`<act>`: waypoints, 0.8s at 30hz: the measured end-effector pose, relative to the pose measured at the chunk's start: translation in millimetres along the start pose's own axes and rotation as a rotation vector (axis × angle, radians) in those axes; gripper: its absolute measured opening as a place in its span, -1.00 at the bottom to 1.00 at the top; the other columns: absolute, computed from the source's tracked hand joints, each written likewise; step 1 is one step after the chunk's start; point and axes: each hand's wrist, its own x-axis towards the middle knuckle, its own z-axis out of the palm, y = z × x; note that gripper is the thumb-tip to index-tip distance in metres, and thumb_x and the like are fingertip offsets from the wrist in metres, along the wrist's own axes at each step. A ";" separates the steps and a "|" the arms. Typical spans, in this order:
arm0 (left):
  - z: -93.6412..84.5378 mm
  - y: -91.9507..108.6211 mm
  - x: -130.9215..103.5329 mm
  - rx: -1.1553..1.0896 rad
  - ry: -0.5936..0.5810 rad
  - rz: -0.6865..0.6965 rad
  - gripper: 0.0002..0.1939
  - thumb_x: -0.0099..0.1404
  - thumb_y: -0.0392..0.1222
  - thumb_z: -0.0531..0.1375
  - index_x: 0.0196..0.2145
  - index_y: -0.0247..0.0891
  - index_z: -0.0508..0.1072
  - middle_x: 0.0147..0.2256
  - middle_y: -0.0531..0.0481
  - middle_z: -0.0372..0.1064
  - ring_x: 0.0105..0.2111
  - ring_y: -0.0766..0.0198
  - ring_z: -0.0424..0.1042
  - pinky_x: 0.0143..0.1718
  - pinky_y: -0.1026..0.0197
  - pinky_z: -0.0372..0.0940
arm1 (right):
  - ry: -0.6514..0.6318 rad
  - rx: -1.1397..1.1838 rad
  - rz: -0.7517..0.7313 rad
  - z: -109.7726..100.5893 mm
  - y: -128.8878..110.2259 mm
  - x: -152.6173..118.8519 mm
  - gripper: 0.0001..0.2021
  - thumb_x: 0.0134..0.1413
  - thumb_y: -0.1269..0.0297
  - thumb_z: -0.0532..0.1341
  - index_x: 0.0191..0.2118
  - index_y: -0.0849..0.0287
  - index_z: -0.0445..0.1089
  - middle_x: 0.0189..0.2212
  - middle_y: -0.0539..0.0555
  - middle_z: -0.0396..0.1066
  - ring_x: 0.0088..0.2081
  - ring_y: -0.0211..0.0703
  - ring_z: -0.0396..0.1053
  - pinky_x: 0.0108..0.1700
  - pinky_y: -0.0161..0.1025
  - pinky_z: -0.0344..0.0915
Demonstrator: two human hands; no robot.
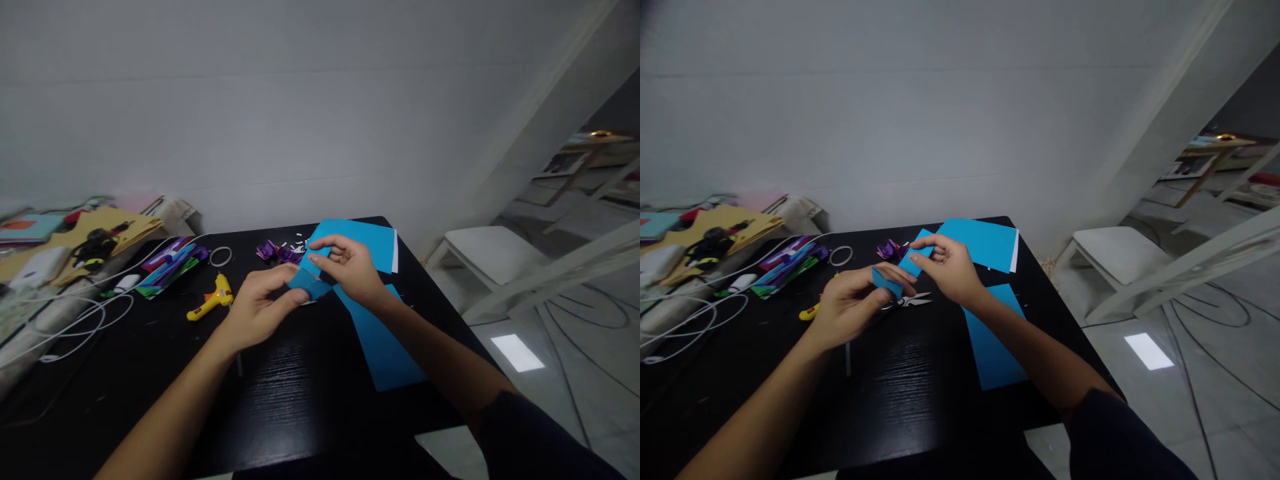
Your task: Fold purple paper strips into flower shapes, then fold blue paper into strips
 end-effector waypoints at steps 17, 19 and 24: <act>5.4 -12.6 -0.1 0.037 0.070 -0.301 -0.76 0.38 -0.02 0.25 -0.32 -0.24 0.50 -0.43 0.02 0.52 -0.48 0.32 0.46 -0.44 0.31 0.31 | -0.005 0.154 0.050 3.1 -19.7 -10.3 -0.79 0.03 0.17 0.42 -0.24 0.10 0.47 -0.35 0.05 0.56 -0.27 -0.08 0.54 -0.12 -0.06 0.50; 5.8 -15.1 -0.7 0.049 0.099 -0.291 -0.76 0.36 -0.01 0.27 -0.33 -0.24 0.51 -0.42 0.02 0.51 -0.48 0.31 0.45 -0.44 0.30 0.32 | -0.006 0.138 0.064 3.6 -22.6 -10.6 -0.80 0.06 0.13 0.40 -0.26 0.09 0.48 -0.38 0.04 0.55 -0.29 -0.09 0.53 -0.15 -0.06 0.51; 5.9 -16.9 -1.0 0.028 0.153 -0.301 -0.76 0.35 -0.01 0.28 -0.35 -0.24 0.49 -0.43 0.05 0.45 -0.50 0.32 0.42 -0.48 0.29 0.31 | -0.029 0.179 0.047 5.3 -26.2 -11.5 -0.75 0.17 0.02 0.31 -0.23 0.10 0.51 -0.34 0.05 0.52 -0.26 -0.11 0.51 -0.14 -0.09 0.51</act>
